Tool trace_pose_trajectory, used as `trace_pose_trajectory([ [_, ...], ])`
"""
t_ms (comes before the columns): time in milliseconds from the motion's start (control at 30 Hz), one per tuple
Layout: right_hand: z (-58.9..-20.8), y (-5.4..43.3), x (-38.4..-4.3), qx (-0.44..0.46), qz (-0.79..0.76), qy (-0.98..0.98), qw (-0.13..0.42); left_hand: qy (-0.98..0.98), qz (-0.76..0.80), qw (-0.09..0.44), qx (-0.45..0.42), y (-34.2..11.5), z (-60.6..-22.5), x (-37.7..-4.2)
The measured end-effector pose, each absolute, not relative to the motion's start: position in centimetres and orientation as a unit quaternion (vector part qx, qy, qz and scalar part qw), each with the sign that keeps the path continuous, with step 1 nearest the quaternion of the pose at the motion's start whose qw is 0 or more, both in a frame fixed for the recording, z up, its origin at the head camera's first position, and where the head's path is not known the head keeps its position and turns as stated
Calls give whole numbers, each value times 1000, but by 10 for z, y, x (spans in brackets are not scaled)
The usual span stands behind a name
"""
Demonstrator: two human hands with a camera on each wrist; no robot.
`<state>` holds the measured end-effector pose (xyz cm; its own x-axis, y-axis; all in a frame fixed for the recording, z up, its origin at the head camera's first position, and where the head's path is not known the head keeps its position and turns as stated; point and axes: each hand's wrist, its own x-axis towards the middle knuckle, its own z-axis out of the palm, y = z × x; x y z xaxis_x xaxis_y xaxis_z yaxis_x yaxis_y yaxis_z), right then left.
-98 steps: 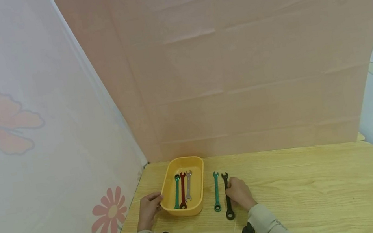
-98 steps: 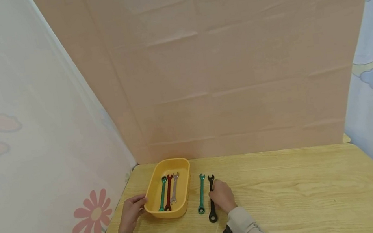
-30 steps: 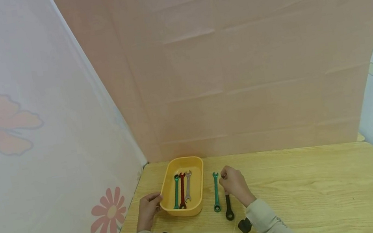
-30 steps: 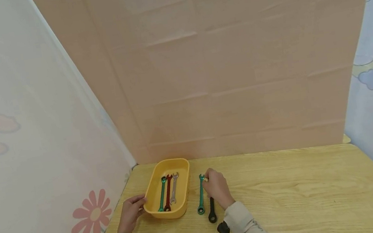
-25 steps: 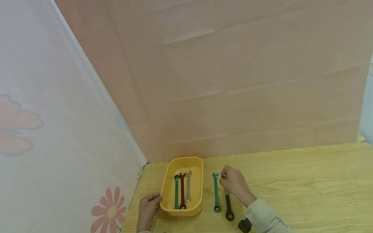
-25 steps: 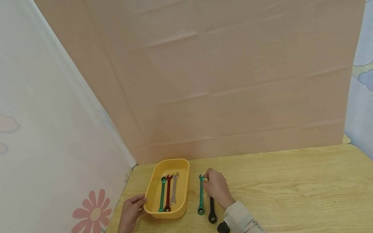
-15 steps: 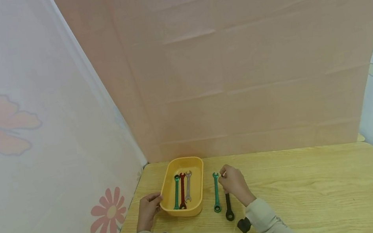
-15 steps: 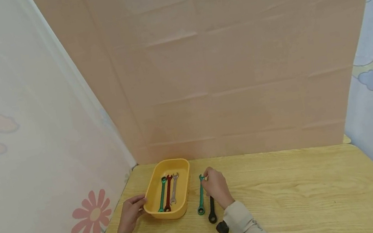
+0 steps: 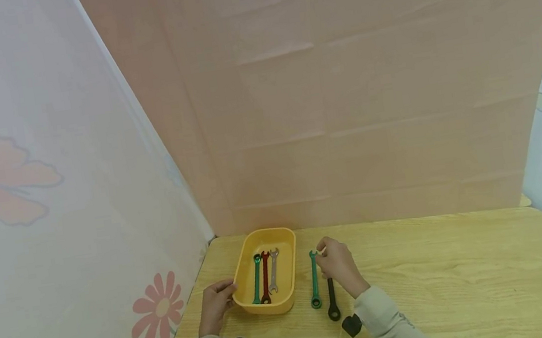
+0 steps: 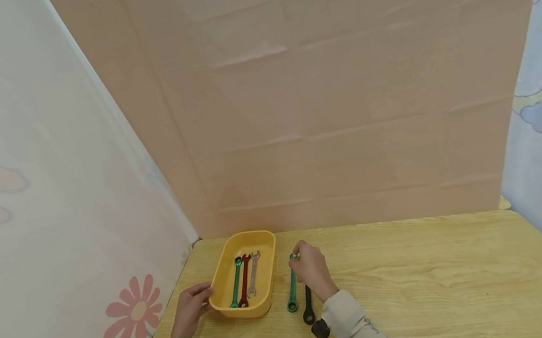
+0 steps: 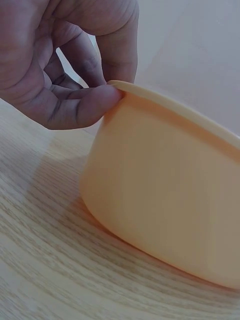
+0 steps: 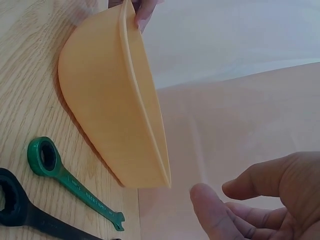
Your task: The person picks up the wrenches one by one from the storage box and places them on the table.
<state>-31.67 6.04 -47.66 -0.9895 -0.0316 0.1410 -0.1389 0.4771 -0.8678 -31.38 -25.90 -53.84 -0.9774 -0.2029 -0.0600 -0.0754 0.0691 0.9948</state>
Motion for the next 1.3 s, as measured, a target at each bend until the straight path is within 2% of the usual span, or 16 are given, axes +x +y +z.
trace_pose_trajectory([
  [900, -472, 47, -319, 92, 505, -856, 64, -725, -680, 50, 93, -258, -537, -314],
  [1300, -465, 38, -318, 98, 531, -840, 48, -720, -686, 40, 90, -258, -534, -312],
])
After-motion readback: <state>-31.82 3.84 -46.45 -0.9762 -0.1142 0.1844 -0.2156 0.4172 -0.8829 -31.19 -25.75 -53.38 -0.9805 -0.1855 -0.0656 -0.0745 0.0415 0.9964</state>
